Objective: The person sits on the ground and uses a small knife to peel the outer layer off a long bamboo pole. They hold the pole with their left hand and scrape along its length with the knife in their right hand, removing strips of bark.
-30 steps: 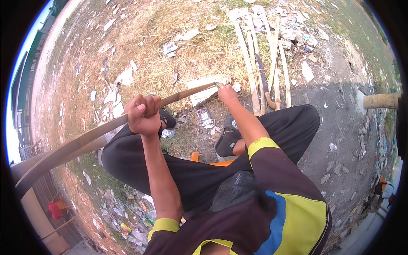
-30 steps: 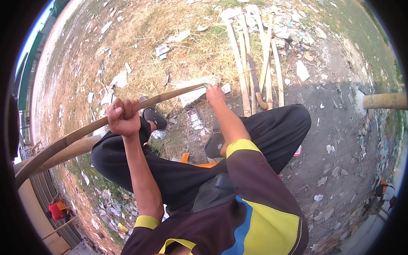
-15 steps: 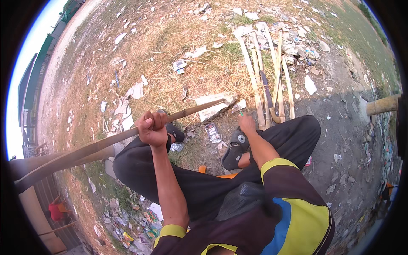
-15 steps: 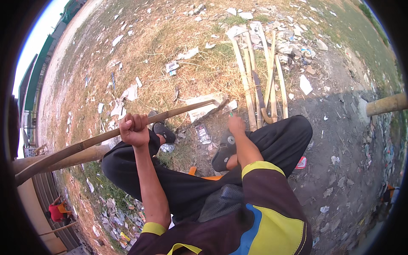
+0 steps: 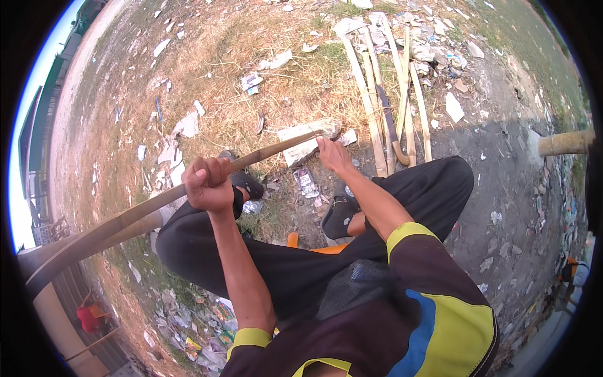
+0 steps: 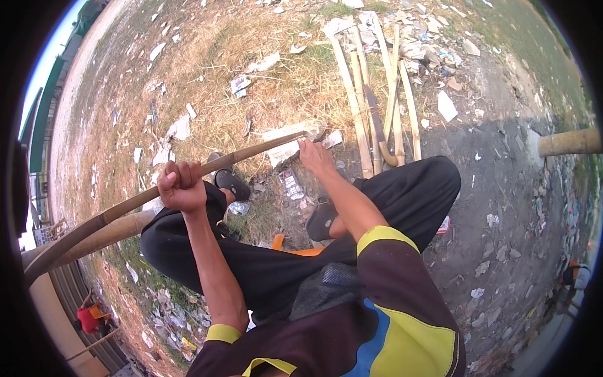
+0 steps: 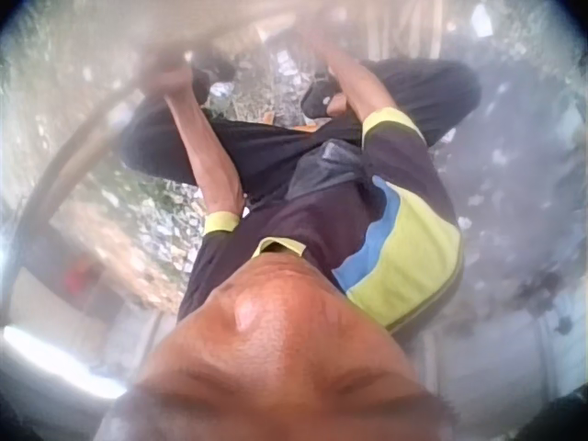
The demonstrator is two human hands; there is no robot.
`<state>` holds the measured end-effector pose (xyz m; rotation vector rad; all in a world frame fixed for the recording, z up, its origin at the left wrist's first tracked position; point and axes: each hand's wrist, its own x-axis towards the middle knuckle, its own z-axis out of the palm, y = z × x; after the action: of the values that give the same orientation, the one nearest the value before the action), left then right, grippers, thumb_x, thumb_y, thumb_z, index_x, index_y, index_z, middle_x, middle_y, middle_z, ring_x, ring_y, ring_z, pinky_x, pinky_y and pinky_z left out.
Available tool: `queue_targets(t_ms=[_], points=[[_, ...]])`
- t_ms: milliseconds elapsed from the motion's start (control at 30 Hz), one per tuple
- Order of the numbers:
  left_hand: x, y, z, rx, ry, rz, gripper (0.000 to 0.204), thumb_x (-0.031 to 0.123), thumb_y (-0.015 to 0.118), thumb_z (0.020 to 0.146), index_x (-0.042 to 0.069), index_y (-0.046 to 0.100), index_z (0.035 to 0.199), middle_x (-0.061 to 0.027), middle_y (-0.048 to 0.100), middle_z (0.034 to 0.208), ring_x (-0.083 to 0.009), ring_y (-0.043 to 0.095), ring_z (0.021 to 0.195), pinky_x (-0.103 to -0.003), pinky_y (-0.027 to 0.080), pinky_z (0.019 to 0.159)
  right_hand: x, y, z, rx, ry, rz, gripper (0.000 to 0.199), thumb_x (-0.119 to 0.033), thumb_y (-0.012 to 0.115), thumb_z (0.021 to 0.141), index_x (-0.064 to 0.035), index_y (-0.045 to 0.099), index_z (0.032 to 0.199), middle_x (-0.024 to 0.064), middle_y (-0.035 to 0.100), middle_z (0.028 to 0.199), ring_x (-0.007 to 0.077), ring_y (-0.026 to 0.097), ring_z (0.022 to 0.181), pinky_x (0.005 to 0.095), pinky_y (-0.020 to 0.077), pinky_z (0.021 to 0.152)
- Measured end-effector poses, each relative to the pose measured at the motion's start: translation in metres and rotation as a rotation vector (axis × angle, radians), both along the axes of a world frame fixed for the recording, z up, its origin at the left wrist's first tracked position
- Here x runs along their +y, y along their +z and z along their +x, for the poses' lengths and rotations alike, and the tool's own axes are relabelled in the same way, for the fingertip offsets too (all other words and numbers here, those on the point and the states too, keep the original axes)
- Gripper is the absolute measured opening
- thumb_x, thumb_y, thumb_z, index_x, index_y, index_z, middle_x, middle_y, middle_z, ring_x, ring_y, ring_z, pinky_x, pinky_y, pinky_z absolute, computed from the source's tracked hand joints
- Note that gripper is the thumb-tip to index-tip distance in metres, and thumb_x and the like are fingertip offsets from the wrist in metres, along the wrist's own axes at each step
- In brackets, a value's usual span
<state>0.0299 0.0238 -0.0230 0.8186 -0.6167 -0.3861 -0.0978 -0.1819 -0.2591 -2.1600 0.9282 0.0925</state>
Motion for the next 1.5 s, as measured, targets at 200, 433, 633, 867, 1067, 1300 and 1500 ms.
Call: queue_targets(t_ms=[200,433,633,867,1067,1300,1500], points=[[-0.014,0.009,-0.005,-0.054,-0.084,0.020,0.033,0.016,0.050,0.080,0.015,0.027,0.056,0.0043,0.022,0.044,-0.0081,0.014,0.040,-0.030,0.016,0.044,-0.006,-0.022,-0.010,0.098,-0.032,-0.093,0.053,-0.042,0.029,0.100,0.0003,0.060,0.095,0.0324,0.064,0.091,0.0471,0.063,0.089,0.0541,0.0504,0.080],[-0.009,0.006,-0.004,-0.034,-0.039,0.002,0.033,0.015,0.049,0.080,0.014,0.027,0.056,0.0035,0.021,0.045,-0.0085,0.014,0.040,-0.030,0.015,0.043,-0.009,-0.022,-0.015,0.143,-0.050,-0.071,0.053,-0.044,0.030,0.100,0.0003,0.059,0.105,0.0294,0.064,0.094,0.0469,0.062,0.094,0.0525,0.0501,0.082],[-0.008,0.008,-0.008,-0.058,-0.050,0.033,0.034,0.017,0.050,0.080,0.014,0.026,0.056,0.0039,0.020,0.045,-0.0080,0.013,0.040,-0.030,0.014,0.042,-0.016,-0.037,-0.013,0.194,-0.037,-0.117,0.050,-0.043,0.033,0.100,-0.0006,0.056,0.111,0.0273,0.064,0.101,0.0449,0.063,0.096,0.0519,0.0499,0.084],[-0.007,0.009,-0.008,-0.060,-0.132,0.043,0.033,0.016,0.050,0.077,0.013,0.025,0.054,0.0034,0.022,0.043,-0.0088,0.014,0.040,-0.031,0.014,0.043,-0.014,0.041,0.002,0.102,-0.030,0.016,0.053,-0.044,0.029,0.099,0.0009,0.056,0.108,0.0291,0.063,0.101,0.0399,0.061,0.102,0.0492,0.0453,0.088],[-0.010,0.013,-0.015,-0.133,-0.272,0.075,0.035,0.012,0.051,0.071,0.010,0.022,0.052,0.0023,0.020,0.044,-0.0092,0.015,0.040,-0.030,0.011,0.041,0.043,0.189,-0.016,-0.382,0.147,0.307,0.059,-0.041,0.028,0.101,0.0057,0.057,0.079,0.0319,0.060,0.078,0.0485,0.057,0.082,0.0532,0.0418,0.077],[-0.015,0.017,-0.019,-0.128,-0.283,0.054,0.035,0.011,0.051,0.069,0.010,0.021,0.052,0.0022,0.020,0.044,-0.0096,0.014,0.040,-0.030,0.011,0.041,0.068,0.153,-0.028,-0.410,0.084,0.099,0.062,-0.039,0.028,0.101,0.0048,0.059,0.071,0.0330,0.059,0.074,0.0492,0.058,0.077,0.0544,0.0426,0.074],[-0.010,0.008,-0.010,-0.129,-0.221,0.064,0.033,0.014,0.049,0.071,0.012,0.021,0.052,0.0028,0.020,0.041,-0.0092,0.013,0.037,-0.031,0.012,0.039,0.075,0.188,-0.020,-0.291,0.087,0.077,0.058,-0.035,0.031,0.101,0.0053,0.060,0.072,0.0299,0.060,0.073,0.0483,0.058,0.073,0.0545,0.0432,0.072]])
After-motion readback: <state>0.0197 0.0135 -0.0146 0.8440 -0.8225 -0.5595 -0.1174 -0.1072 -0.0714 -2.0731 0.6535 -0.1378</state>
